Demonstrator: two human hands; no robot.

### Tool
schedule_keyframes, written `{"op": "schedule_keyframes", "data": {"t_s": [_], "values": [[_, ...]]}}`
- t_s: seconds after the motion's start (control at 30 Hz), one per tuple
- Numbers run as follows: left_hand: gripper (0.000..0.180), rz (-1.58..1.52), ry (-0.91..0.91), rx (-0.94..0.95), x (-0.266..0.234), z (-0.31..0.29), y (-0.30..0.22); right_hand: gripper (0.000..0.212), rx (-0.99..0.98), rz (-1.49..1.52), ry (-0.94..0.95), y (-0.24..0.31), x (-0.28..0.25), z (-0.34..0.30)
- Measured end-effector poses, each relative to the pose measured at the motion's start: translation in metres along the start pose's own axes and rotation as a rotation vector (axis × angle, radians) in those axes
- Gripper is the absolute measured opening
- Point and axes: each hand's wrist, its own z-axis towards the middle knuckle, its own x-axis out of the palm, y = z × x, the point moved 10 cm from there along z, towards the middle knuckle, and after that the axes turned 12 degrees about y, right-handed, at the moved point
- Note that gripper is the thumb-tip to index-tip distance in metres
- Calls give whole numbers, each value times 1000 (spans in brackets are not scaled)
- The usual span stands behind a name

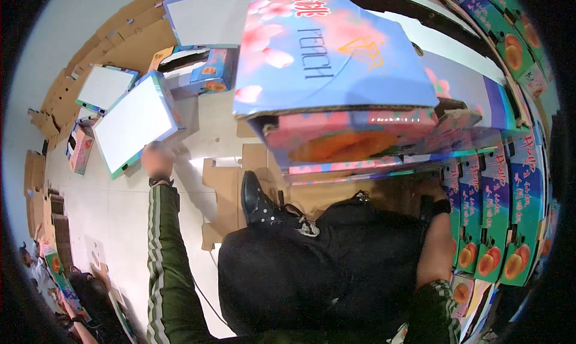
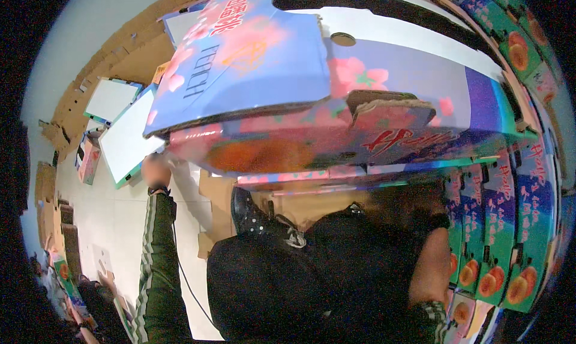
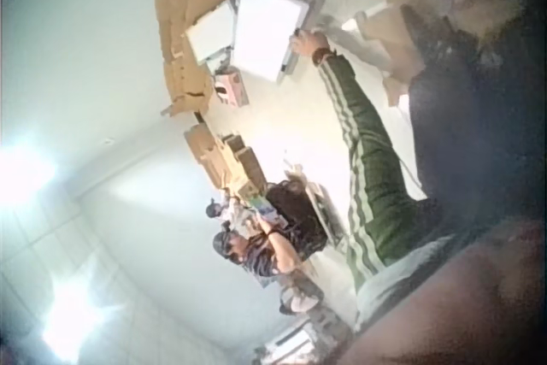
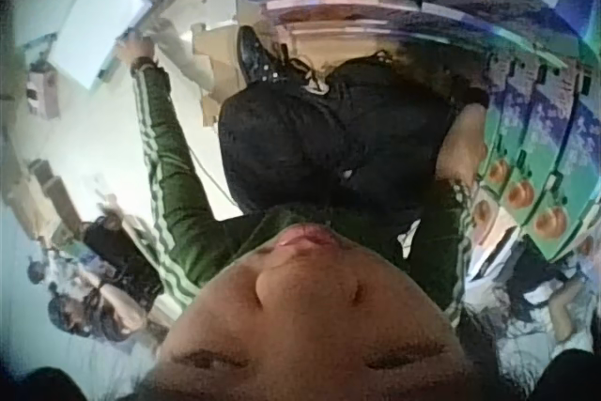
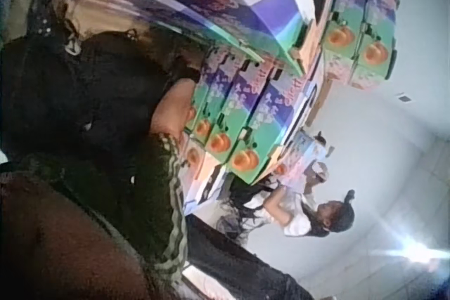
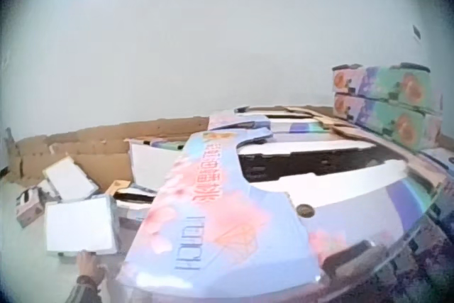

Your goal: Assembling and stacking cardboard peach boxes.

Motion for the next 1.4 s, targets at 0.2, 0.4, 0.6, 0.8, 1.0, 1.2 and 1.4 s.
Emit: {"op": "schedule_keyframes", "data": {"t_s": [0.2, 0.4, 0.6, 0.8, 1.0, 1.2, 1.4], "values": [[26, 169, 93, 109, 11, -25, -7, 71, -20, -18, 38, -25, 1, 23], [33, 15, 168, 70, 9, -1, 10, 66, -217, -423, 74, -16, 27, 51], [48, -285, 149, 116, 128, 10, -108, 55, 36, -138, -166, -160, -214, -156], [48, 142, 21, -33, 0, -14, 16, 53, 161, -555, -15, 54, 20, -1], [46, 22, 16, -80, 8, 5, 8, 51, -24, 148, -105, 68, 14, -32], [32, -152, 444, 14, 70, 9, 20, 52, 262, 143, 48, 56, 25, -22], [19, -72, 245, -55, 43, -17, 13, 53, 281, 41, 11, 49, 26, -16]]}}
